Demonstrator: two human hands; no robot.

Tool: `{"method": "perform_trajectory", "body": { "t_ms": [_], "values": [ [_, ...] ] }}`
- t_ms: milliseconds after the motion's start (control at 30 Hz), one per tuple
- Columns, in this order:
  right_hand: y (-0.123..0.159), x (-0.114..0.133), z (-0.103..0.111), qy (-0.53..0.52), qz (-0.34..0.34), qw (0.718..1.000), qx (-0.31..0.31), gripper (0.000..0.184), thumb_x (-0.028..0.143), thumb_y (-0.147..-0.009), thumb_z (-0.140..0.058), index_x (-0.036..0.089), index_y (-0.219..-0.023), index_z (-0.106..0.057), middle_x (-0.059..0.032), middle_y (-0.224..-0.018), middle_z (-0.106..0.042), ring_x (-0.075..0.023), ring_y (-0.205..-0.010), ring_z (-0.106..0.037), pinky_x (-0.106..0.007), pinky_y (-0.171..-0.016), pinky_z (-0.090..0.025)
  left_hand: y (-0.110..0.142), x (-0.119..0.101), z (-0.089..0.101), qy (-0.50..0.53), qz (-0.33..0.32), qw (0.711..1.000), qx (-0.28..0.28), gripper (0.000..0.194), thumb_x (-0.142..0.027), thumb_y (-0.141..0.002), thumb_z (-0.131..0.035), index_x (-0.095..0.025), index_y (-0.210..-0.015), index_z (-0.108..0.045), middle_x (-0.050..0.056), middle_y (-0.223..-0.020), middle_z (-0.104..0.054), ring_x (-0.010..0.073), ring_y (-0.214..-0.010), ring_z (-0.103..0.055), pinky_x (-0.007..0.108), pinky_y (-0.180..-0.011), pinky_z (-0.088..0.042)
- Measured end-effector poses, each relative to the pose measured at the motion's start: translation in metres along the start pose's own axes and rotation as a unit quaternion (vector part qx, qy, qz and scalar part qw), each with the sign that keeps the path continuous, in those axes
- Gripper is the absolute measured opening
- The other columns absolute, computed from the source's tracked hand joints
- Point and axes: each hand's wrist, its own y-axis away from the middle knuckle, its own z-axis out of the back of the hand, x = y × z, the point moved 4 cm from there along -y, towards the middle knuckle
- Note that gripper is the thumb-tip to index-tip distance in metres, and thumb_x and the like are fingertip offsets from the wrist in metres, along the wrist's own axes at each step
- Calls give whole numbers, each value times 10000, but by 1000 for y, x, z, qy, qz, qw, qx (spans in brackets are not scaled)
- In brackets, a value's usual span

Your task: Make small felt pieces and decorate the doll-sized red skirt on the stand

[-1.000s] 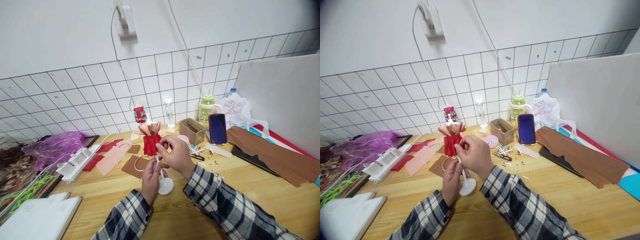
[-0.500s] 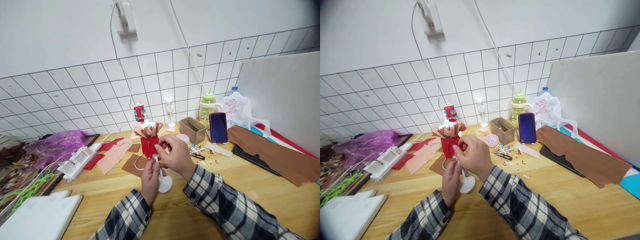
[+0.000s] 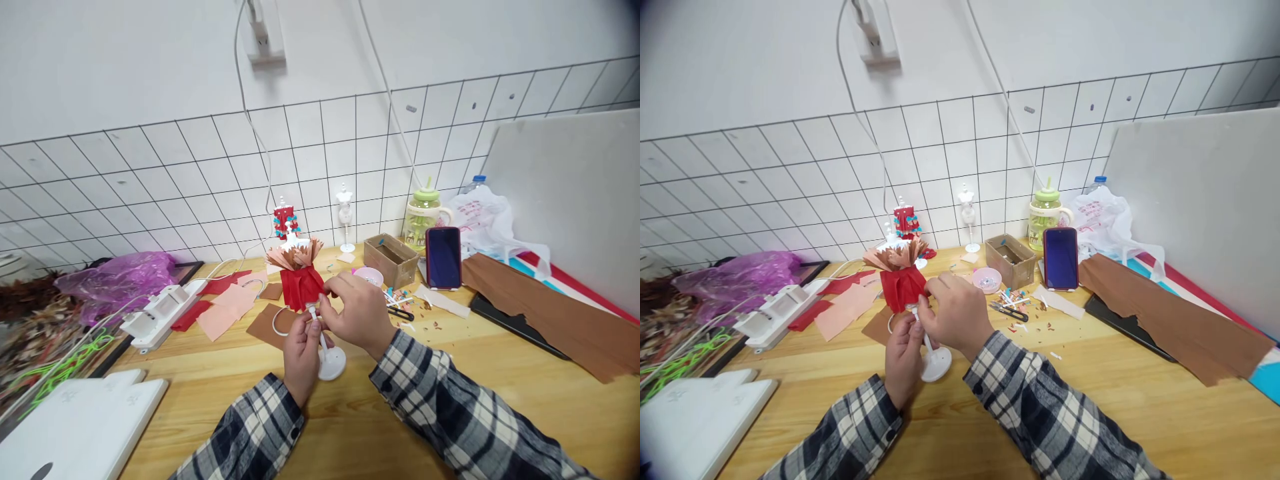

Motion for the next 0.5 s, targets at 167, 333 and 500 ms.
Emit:
{"method": "perform_trajectory", "body": {
  "t_ms": [167,333,500],
  "values": [
    [2,3,1,17,14,1000,-17,164,283,-867,-523,194,-759,-609,-48,-747,-625,-177,-726,-551,-306,-634,-343,-1,-1,1,-15,-4,1000,-14,340,-509,-876,-532,-179,-948,-572,-4,-648,-637,155,-536,-597,263,-525,-459],
    [5,10,-6,47,67,997,12,216,290,-904,-490,188,-751,-603,-52,-746,-622,-173,-724,-533,-303,-620,-310,-3,1,4,-56,-34,997,-29,318,-480,-882,-538,-170,-884,-608,37,-781,-657,174,-713,-613,268,-637,-484],
    [5,13,-6,-30,126,991,13,257,327,-877,-512,188,-668,-566,-21,-672,-594,-147,-647,-496,-291,-590,-299,-2,8,6,-43,-46,998,-19,275,-413,-915,-518,-165,-981,-617,57,-899,-666,197,-856,-611,297,-766,-486]
  ]
}}
